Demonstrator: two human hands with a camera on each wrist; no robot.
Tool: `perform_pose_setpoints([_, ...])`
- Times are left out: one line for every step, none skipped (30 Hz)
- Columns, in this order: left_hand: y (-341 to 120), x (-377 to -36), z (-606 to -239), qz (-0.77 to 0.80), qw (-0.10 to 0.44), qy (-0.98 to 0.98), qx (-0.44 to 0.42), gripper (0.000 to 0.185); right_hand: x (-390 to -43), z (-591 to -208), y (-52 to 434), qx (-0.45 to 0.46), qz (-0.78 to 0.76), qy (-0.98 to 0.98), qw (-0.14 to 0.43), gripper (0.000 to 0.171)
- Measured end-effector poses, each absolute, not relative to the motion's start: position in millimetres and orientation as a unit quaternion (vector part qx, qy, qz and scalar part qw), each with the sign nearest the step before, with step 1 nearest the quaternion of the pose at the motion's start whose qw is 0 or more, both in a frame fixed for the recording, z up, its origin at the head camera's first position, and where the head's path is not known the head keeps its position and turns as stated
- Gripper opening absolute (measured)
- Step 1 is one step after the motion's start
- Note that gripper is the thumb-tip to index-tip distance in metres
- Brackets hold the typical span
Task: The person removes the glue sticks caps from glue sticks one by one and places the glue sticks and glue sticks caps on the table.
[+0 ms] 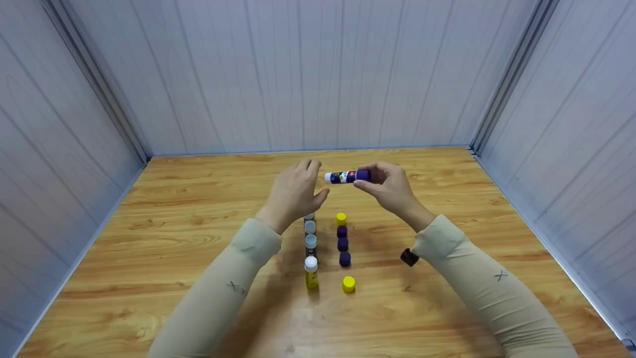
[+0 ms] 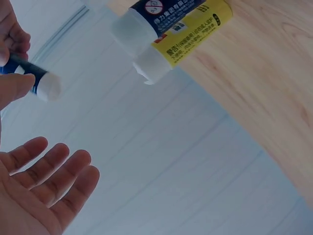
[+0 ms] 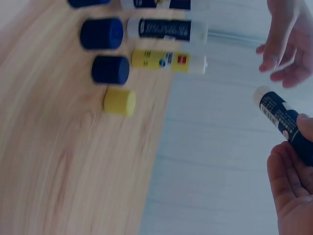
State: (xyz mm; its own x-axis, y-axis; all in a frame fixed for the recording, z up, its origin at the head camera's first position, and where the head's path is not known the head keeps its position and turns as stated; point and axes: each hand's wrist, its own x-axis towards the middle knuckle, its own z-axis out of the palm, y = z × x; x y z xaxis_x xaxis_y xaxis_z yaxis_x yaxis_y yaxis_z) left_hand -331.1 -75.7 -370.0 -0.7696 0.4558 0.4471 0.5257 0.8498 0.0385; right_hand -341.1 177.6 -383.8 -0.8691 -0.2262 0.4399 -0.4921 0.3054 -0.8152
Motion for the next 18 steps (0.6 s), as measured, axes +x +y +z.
perform_pose_setpoints([-73.6, -330.3, -369.6, -0.069, 0.222, -0.936, -0.265, 0.061, -339.3, -383.6, 175.0, 0.227, 0.554, -0.793, 0.115, 0.032])
perform_pose_setpoints([-71.8, -329.5, -369.6, -0.059, 0.228, -0.934, -0.268, 0.061, -337.7, -383.6, 172.7, 0.228, 0.563, -0.787, 0.107, 0.032])
perform_pose_setpoints([-69.9, -328.7, -369.8, -0.051, 0.233, -0.932, -0.272, 0.059, -336.2, -383.8, 170.5, 0.229, 0.573, -0.781, 0.098, 0.031])
perform_pose_setpoints([-68.6, -327.9, -369.9, -0.044, 0.237, -0.931, -0.274, 0.057, -335.1, -384.2, 168.3, 0.229, 0.580, -0.776, 0.089, 0.031])
perform_pose_setpoints([-67.4, -327.3, -370.3, -0.040, 0.242, -0.929, -0.277, 0.053, -334.3, -384.8, 166.3, 0.228, 0.588, -0.772, 0.080, 0.030])
perform_pose_setpoints([-66.2, -326.5, -370.4, -0.035, 0.246, -0.928, -0.279, 0.049, -333.6, -385.7, 164.6, 0.226, 0.595, -0.768, 0.071, 0.029])
perform_pose_setpoints([-65.1, -325.8, -370.5, -0.030, 0.249, -0.926, -0.281, 0.045, -333.0, -386.3, 163.0, 0.223, 0.602, -0.764, 0.062, 0.029])
perform_pose_setpoints([-63.9, -325.2, -370.6, -0.025, 0.252, -0.925, -0.283, 0.041, -332.4, -386.9, 161.4, 0.220, 0.610, -0.760, 0.054, 0.028])
perform_pose_setpoints([-62.7, -324.5, -370.5, -0.021, 0.255, -0.924, -0.284, 0.036, -332.0, -387.5, 159.9, 0.218, 0.618, -0.754, 0.047, 0.028])
perform_pose_setpoints([-61.6, -324.0, -370.4, -0.017, 0.257, -0.923, -0.284, 0.032, -331.6, -388.1, 158.6, 0.215, 0.626, -0.748, 0.039, 0.027])
perform_pose_setpoints([-60.4, -323.7, -370.5, -0.011, 0.260, -0.923, -0.283, 0.030, -331.0, -388.5, 157.0, 0.213, 0.636, -0.741, 0.030, 0.026])
perform_pose_setpoints([-59.3, -323.3, -370.5, -0.004, 0.260, -0.923, -0.282, 0.027, -330.6, -388.8, 155.6, 0.210, 0.645, -0.734, 0.022, 0.026])
perform_pose_setpoints([-58.4, -323.0, -370.7, 0.001, 0.262, -0.924, -0.280, 0.025, -330.1, -389.1, 154.1, 0.207, 0.654, -0.728, 0.014, 0.025])
perform_pose_setpoints([-57.7, -322.7, -371.0, 0.007, 0.263, -0.924, -0.278, 0.023, -329.5, -389.2, 152.5, 0.205, 0.663, -0.720, 0.005, 0.024])
perform_pose_setpoints([-57.1, -322.4, -371.4, 0.012, 0.264, -0.924, -0.275, 0.021, -328.8, -389.1, 151.0, 0.202, 0.671, -0.713, -0.005, 0.023])
perform_pose_setpoints([-56.6, -322.3, -371.8, 0.018, 0.267, -0.924, -0.272, 0.020, -328.0, -388.9, 149.4, 0.198, 0.678, -0.707, -0.014, 0.023])
perform_pose_setpoints([-56.3, -322.1, -372.2, 0.022, 0.269, -0.924, -0.269, 0.018, -327.1, -388.6, 147.9, 0.196, 0.684, -0.703, -0.022, 0.022])
perform_pose_setpoints([-56.1, -322.1, -372.8, 0.025, 0.273, -0.924, -0.266, 0.017, -326.5, -388.5, 146.4, 0.194, 0.688, -0.699, -0.029, 0.022])
